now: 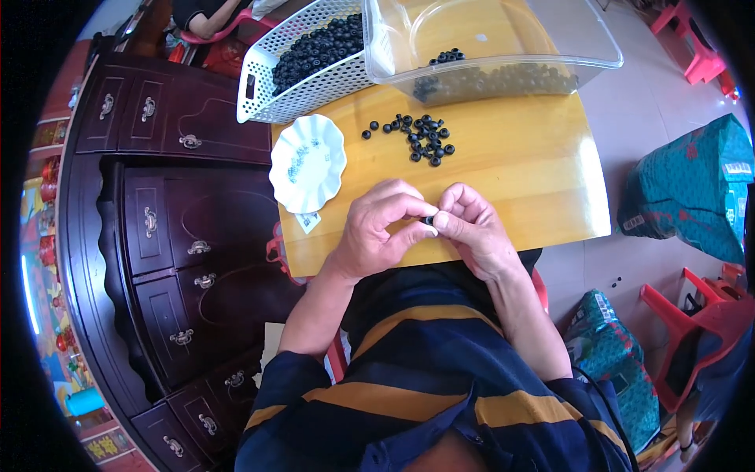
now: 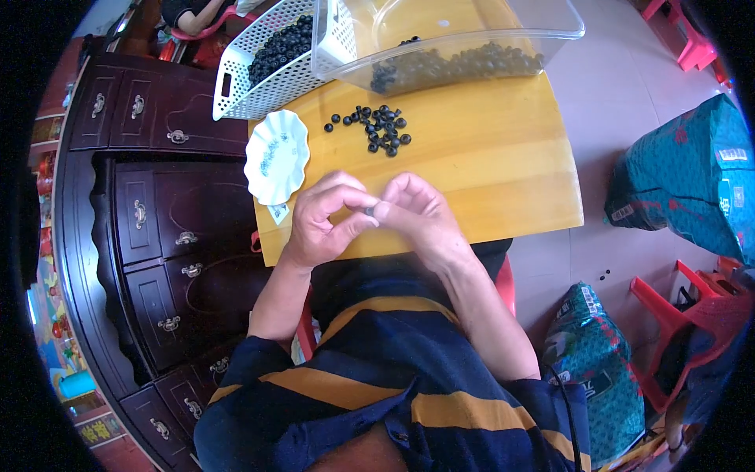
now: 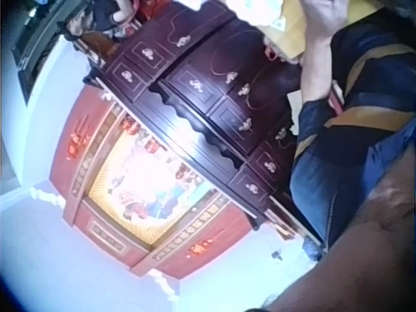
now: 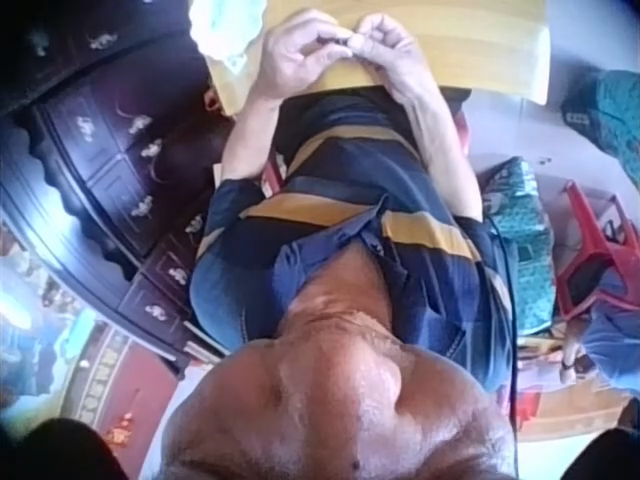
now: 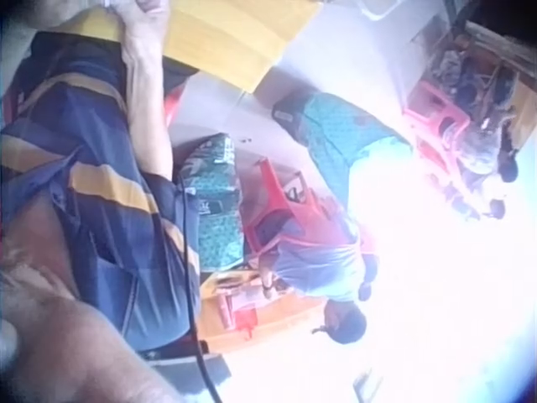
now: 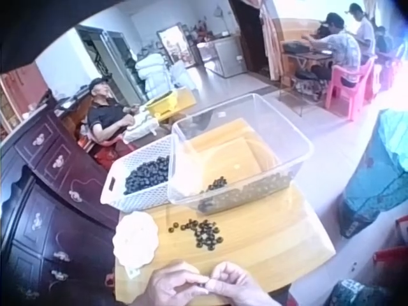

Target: Peeling and sorting small black seeds or fruit by hand at a table.

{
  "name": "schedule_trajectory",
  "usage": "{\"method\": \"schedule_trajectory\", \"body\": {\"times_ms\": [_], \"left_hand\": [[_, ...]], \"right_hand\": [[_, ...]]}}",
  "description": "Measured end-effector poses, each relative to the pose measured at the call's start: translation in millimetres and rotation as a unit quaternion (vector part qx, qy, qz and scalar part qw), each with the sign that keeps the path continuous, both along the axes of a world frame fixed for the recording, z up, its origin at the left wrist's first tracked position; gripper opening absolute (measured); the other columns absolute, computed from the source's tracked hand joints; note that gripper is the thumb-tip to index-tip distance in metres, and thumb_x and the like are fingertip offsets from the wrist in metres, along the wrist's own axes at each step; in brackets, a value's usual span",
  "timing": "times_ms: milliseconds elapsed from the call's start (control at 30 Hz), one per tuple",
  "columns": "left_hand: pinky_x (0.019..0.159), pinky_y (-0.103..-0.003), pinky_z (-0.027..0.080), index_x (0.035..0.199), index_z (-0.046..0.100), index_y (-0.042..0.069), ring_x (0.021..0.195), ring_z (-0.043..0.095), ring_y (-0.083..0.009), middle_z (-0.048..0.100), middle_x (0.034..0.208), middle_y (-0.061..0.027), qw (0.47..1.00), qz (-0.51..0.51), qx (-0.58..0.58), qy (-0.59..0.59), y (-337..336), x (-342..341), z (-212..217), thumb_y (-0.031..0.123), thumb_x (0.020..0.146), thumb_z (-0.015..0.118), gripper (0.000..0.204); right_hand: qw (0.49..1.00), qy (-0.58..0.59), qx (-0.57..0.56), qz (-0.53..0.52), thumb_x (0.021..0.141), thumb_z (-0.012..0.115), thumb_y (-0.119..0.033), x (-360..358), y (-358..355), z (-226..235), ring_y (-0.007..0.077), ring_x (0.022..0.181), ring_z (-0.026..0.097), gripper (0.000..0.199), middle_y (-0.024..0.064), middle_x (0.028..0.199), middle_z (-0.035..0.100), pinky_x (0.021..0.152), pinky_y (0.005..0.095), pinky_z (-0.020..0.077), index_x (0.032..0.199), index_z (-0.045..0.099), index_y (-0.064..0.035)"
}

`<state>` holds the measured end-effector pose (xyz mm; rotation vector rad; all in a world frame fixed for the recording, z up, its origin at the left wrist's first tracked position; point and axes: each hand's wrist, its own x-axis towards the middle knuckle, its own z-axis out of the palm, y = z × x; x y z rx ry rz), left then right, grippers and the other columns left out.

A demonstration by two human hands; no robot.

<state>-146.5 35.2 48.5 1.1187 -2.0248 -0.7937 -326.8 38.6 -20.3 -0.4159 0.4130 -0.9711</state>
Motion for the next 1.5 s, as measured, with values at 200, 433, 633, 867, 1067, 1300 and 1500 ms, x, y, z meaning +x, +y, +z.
{"method": "schedule_trajectory", "body": {"times_ms": [200,433,633,867,1067,1300,1500], "left_hand": [[0.066,-0.027,0.047,0.092,0.071,0.002,0.073,0.061,-0.0167,0.064,0.083,-0.0062,0.999,-0.016,0.018,0.036,1,-2,-1,0.011,0.079,0.084,0.021],[0.066,-0.028,0.048,0.094,0.07,0.002,0.073,0.061,-0.0186,0.063,0.084,-0.0071,0.999,0.007,0.006,0.044,7,-7,-1,0.008,0.079,0.082,0.02],[0.066,-0.03,0.049,0.095,0.069,0.002,0.074,0.063,-0.0227,0.063,0.083,-0.0096,1.0,0.011,-0.012,0.012,7,-4,3,0.006,0.078,0.08,0.02],[0.064,-0.021,0.047,0.106,0.07,0.004,0.07,0.058,-0.0035,0.064,0.082,0.0037,0.972,0.167,0.162,0.043,-14,37,4,0.002,0.088,0.068,0.018],[0.074,-0.024,0.052,0.123,0.063,-0.005,0.081,0.061,-0.0063,0.066,0.094,-0.0022,0.95,0.291,0.018,0.111,-116,122,43,0.002,0.091,0.067,0.033],[0.065,-0.024,0.052,0.107,0.073,0.002,0.072,0.062,-0.0056,0.071,0.084,-0.0007,0.955,0.277,-0.057,-0.088,-81,112,8,0.003,0.088,0.071,0.02],[0.087,-0.041,0.051,0.096,0.075,0.004,0.094,0.063,-0.0318,0.071,0.094,-0.0117,0.934,0.213,-0.108,-0.266,-75,81,-32,0.013,0.078,0.077,0.02]], "right_hand": [[1.0,-0.001,0.004,0.014,0.089,0.074,-0.005,-5,0,0,0.0092,0.08,0.061,0.017,0.0008,0.087,0.065,0.073,0.0243,0.0472,0.093,0.058,-0.0074],[0.999,-0.033,0.017,0.014,0.088,0.07,0.0,-5,-2,-1,0.0086,0.08,0.061,0.011,0.0018,0.085,0.069,0.079,0.0246,0.0467,0.088,0.061,-0.0064],[0.999,-0.007,0.009,0.039,0.091,0.069,-0.005,-7,-1,-1,0.0095,0.082,0.061,0.008,0.0022,0.089,0.069,0.08,0.0257,0.0471,0.09,0.062,-0.0068],[0.997,0.051,0.008,0.056,0.101,0.061,-0.017,2,2,6,0.0128,0.089,0.067,0.013,0.0084,0.107,0.071,0.085,0.0278,0.0534,0.111,0.057,-0.0084],[0.997,0.064,0.012,0.045,0.102,0.06,-0.016,3,1,4,0.0119,0.089,0.067,0.01,0.0068,0.106,0.07,0.084,0.0266,0.0535,0.108,0.058,-0.0087],[0.996,0.072,0.021,0.04,0.101,0.061,-0.013,6,1,-4,0.0112,0.088,0.066,0.007,0.0066,0.105,0.069,0.083,0.025,0.0532,0.106,0.059,-0.0082],[0.996,0.079,0.009,0.048,0.101,0.061,-0.012,5,0,-3,0.0106,0.087,0.066,0.007,0.0068,0.104,0.069,0.082,0.0246,0.0535,0.106,0.059,-0.0078]]}}
